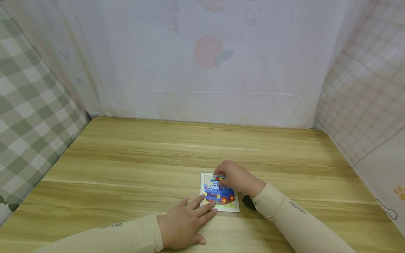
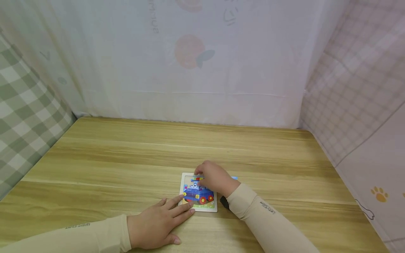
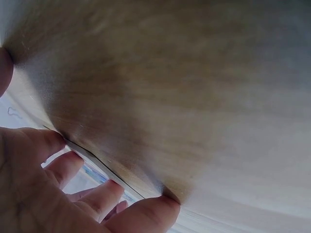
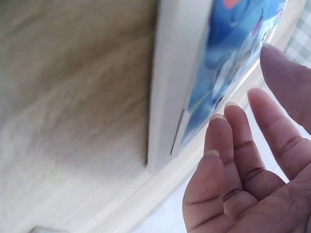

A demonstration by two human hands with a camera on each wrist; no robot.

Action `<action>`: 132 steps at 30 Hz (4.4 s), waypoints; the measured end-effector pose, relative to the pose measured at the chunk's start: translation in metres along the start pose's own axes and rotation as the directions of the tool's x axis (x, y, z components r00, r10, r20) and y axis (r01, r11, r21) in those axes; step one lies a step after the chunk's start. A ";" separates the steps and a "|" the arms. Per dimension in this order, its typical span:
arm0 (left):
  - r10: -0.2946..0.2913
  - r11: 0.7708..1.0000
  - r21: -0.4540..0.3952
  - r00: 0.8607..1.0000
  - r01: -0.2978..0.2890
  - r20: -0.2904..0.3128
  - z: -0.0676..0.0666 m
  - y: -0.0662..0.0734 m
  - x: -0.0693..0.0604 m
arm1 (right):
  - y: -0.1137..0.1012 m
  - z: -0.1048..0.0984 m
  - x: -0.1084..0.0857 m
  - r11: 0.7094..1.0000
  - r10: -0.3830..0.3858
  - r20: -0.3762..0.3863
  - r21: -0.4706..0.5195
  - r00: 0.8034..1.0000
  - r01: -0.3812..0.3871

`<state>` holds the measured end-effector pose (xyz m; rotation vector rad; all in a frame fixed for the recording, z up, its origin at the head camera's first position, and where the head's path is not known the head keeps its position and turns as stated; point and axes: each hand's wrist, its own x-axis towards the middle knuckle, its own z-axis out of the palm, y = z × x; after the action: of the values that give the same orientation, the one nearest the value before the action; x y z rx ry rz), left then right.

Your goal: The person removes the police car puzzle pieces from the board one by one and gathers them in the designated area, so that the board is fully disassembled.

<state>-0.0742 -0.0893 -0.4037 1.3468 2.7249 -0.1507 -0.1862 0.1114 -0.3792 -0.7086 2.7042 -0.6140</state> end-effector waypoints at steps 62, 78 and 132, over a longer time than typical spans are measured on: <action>-0.003 1.000 0.005 1.000 0.003 0.024 -0.004 0.000 0.002 | -0.007 0.002 0.015 1.000 -0.023 0.119 -0.005 0.993 0.024; -0.006 1.000 0.006 1.000 0.006 0.008 -0.003 0.000 0.002 | -0.008 0.001 0.014 0.999 -0.030 0.114 -0.025 0.993 0.033; 0.002 0.999 0.037 1.000 -0.001 -0.028 -0.001 -0.001 0.002 | -0.009 -0.003 0.013 0.994 -0.061 0.176 -0.075 0.982 0.075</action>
<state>-0.0768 -0.0882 -0.4032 1.3712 2.7573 -0.1836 -0.1944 0.0985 -0.3747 -0.8372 2.5645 -0.4378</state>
